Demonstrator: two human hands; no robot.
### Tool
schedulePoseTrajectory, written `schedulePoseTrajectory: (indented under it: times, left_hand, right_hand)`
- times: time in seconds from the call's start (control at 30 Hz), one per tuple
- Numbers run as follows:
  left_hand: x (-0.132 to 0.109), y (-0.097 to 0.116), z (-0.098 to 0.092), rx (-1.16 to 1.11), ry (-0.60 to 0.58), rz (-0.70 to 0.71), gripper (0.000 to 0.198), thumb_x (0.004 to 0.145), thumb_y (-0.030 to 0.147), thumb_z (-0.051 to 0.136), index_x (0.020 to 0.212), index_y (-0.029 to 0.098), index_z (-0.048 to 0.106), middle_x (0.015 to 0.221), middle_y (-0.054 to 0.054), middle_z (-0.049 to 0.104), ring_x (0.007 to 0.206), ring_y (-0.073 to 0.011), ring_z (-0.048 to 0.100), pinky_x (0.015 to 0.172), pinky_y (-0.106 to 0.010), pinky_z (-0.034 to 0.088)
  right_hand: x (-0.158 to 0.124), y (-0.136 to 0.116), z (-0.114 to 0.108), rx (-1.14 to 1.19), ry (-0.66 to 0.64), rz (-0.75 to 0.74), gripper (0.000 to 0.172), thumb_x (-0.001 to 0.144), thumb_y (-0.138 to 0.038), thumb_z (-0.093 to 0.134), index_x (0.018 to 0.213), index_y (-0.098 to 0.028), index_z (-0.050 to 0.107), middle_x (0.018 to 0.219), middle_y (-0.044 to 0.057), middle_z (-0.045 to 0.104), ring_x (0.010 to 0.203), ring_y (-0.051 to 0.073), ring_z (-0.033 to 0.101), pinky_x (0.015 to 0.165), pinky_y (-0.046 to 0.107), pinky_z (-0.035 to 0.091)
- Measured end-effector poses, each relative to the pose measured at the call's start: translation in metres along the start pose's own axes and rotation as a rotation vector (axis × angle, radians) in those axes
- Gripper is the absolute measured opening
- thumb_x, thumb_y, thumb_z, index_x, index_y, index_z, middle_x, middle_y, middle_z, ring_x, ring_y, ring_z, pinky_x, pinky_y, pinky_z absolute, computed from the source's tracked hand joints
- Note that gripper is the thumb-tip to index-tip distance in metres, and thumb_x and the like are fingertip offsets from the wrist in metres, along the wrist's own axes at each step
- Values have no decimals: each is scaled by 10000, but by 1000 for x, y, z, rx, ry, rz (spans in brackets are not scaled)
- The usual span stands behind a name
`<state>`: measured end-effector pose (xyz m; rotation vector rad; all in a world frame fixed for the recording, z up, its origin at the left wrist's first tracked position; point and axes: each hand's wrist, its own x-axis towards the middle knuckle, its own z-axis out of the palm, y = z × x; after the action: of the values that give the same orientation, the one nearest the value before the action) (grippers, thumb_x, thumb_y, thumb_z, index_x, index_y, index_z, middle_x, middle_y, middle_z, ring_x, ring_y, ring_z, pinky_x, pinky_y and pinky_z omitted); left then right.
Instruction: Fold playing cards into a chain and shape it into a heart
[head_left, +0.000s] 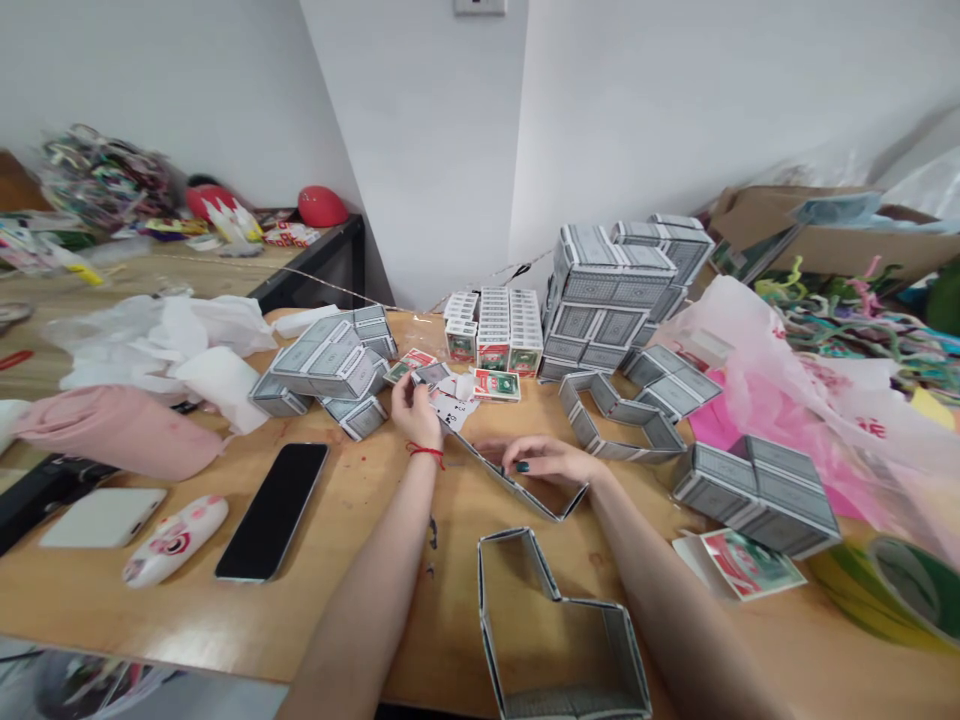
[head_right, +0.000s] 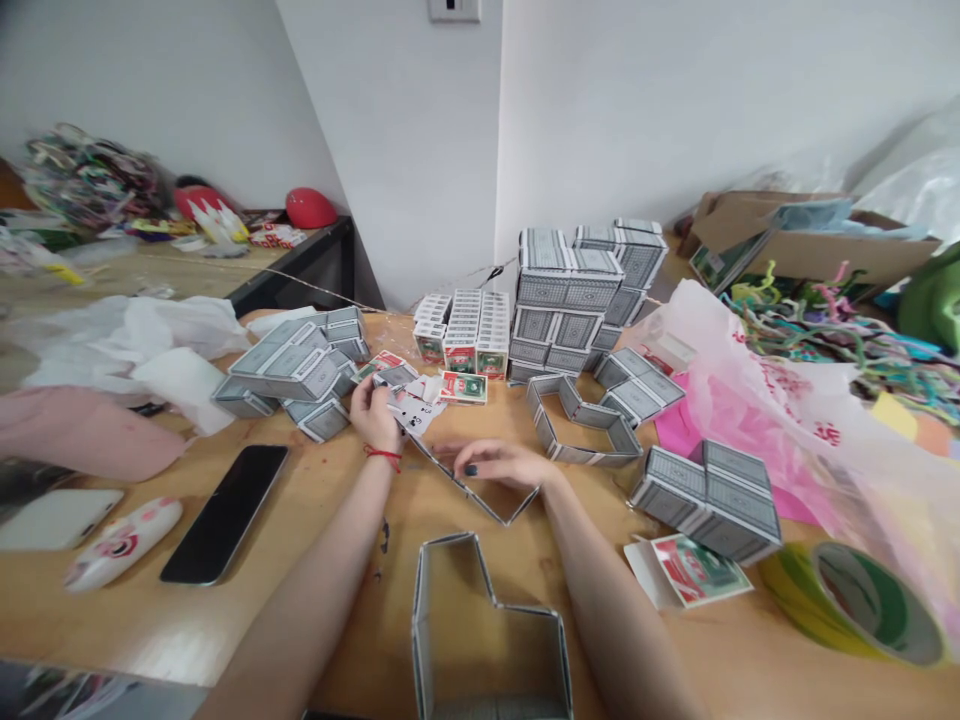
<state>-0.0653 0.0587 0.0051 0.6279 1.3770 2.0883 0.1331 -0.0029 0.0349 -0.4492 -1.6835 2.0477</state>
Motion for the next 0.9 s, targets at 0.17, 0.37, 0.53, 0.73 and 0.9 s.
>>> schedulePoseTrajectory:
  times: [0.17, 0.37, 0.53, 0.73, 0.9]
  left_hand:
    - [-1, 2, 1, 10, 26, 6, 290, 614, 184, 526, 891, 121, 586, 893, -59, 604, 787, -140, 560, 639, -223, 471]
    - [-2, -1, 1, -2, -5, -22, 312, 614, 201, 526, 914, 131, 576, 931, -62, 595, 800, -155, 561, 609, -228, 473]
    - [-2, 3, 1, 7, 43, -4, 285, 618, 188, 518, 888, 123, 581, 913, -62, 598, 778, -140, 560, 618, -219, 467]
    - [0, 2, 1, -14, 59, 19, 271, 636, 204, 502, 879, 123, 589, 887, -54, 594, 764, -134, 556, 633, -226, 460]
    - [1, -1, -2, -27, 22, 0, 271, 639, 212, 492, 879, 134, 592, 892, -53, 594, 719, -128, 556, 598, -228, 459]
  right_hand:
    - [-2, 0, 3, 226, -22, 79, 383, 694, -332, 621, 1037, -201, 510, 1344, 104, 318, 1142, 248, 419, 915, 418, 352]
    - [-2, 1, 4, 310, -40, 82, 527, 660, -320, 640, 1131, -212, 431, 1365, 122, 269, 1113, 255, 443, 850, 429, 409]
    - [0, 4, 3, 353, 94, 41, 503, 668, -404, 589, 1113, -215, 452, 1357, 107, 295, 1068, 242, 477, 788, 415, 453]
    - [8, 7, -3, 492, 330, -119, 469, 710, -501, 472, 1072, -204, 492, 1207, 96, 498, 1003, 243, 536, 908, 460, 358]
    - [10, 13, -9, 595, 468, -220, 276, 750, -408, 428, 881, -203, 558, 985, 69, 631, 973, 250, 560, 921, 501, 328]
